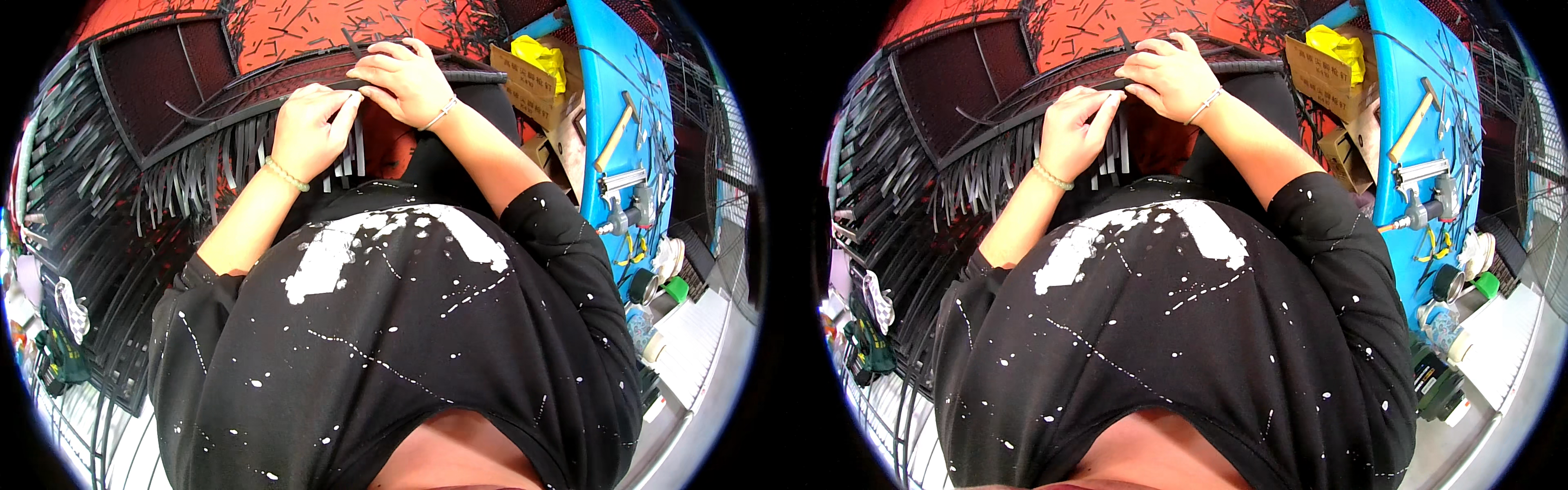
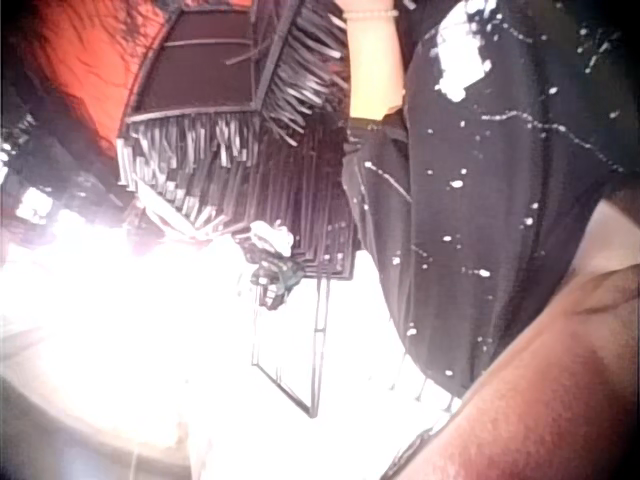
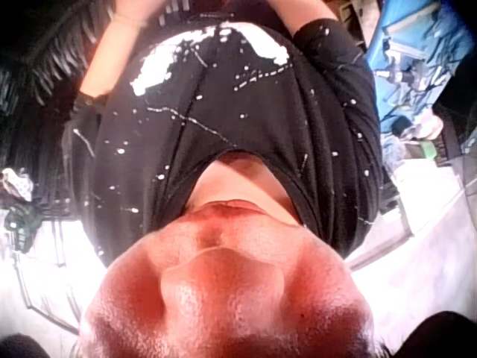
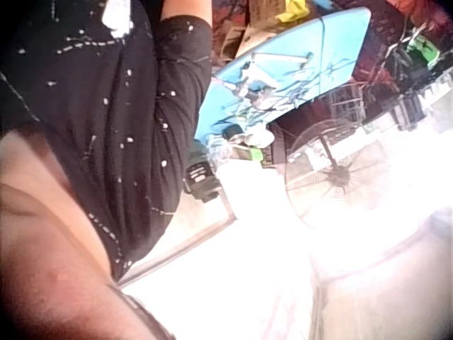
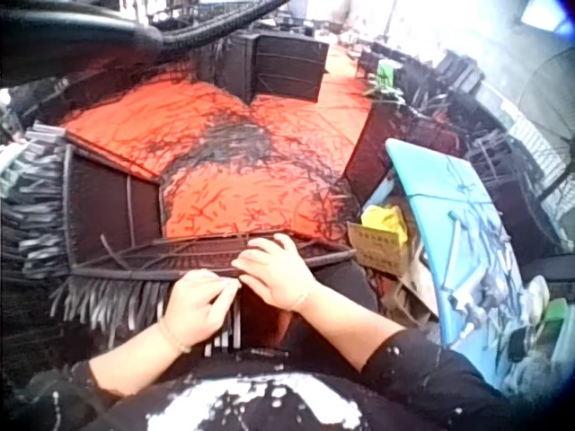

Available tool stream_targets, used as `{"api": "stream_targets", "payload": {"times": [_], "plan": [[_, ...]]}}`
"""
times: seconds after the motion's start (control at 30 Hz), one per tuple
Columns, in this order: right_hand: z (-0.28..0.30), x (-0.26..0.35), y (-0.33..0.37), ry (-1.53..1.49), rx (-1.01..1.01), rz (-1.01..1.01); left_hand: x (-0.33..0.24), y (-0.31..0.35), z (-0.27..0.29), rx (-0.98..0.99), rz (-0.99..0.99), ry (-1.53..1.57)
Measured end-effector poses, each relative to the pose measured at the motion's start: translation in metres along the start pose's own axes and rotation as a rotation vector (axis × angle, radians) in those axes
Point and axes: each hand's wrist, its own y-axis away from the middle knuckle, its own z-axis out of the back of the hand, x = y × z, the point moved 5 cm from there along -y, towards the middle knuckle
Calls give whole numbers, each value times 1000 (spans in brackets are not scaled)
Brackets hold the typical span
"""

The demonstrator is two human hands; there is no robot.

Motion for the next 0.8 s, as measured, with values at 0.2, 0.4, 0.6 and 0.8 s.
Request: {"api": "stream_targets", "payload": {"times": [0.2,0.4,0.6,0.8], "plan": [[2,-2,-1,-26,34,-22,-6,-9,1,106,-95,-51],[0,1,0,-19,82,-84,21,-46,4,203,-61,-194],[-4,2,6,-77,32,-128,67,-53,-24,226,125,-221],[13,9,17,-154,-13,-143,80,-53,-43,333,198,-246]]}}
